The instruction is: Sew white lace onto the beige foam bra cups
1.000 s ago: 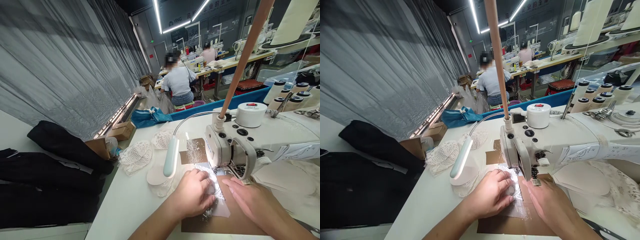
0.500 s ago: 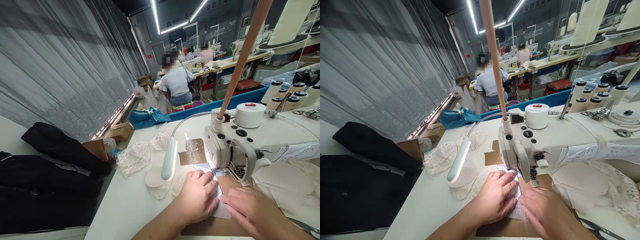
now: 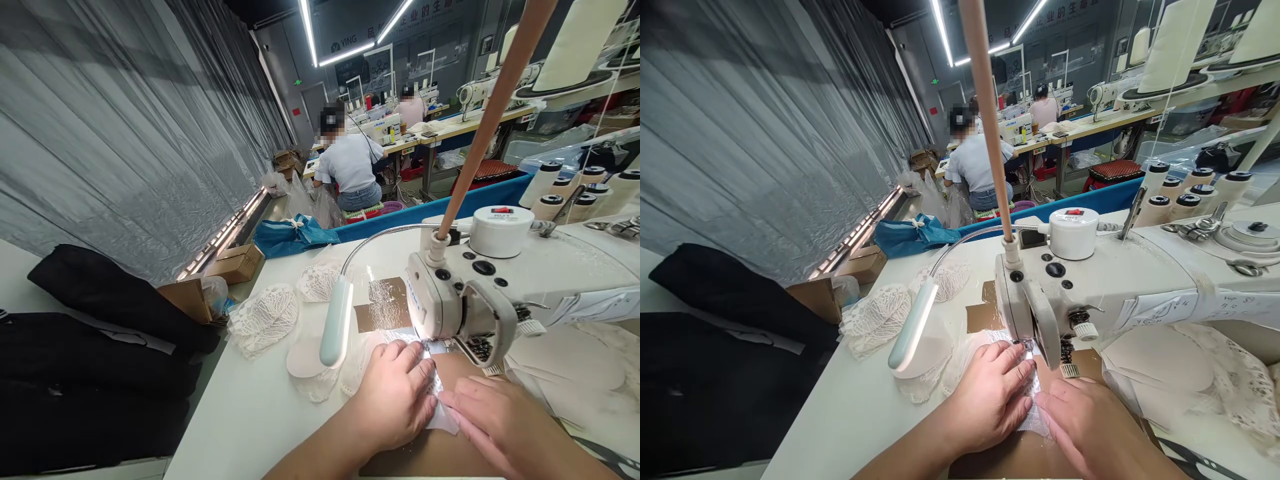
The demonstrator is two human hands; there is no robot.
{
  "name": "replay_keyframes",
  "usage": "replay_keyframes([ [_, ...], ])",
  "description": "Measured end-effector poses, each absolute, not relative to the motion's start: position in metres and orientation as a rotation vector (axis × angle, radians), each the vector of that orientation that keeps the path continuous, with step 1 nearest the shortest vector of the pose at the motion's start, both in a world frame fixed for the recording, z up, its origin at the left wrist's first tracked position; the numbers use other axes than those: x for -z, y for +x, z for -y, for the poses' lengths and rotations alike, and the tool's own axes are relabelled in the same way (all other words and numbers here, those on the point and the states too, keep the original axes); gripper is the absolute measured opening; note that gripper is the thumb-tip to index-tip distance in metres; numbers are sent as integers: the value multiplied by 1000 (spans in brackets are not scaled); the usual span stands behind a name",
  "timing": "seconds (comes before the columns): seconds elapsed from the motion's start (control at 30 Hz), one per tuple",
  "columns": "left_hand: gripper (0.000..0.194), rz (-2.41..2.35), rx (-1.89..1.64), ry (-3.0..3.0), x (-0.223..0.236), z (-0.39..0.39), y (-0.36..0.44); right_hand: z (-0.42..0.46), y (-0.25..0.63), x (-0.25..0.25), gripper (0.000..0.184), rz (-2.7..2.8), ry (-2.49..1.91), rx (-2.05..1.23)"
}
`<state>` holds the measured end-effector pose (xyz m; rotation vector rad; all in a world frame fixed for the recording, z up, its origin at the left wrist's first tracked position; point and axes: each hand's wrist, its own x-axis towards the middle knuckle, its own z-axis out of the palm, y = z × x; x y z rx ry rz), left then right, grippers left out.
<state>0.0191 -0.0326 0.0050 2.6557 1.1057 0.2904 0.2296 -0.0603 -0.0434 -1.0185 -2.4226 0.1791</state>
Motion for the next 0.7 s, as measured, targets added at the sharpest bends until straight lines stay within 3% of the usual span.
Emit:
replay_keyframes([
  [0.37,33,-1081,-252,2684,-12,33,19,59,230,48,27,2435,-1075,-54],
  [0.7,36,-1122,-280,2767,-1,19,13,51,225,36,44,2476,-1098,239],
])
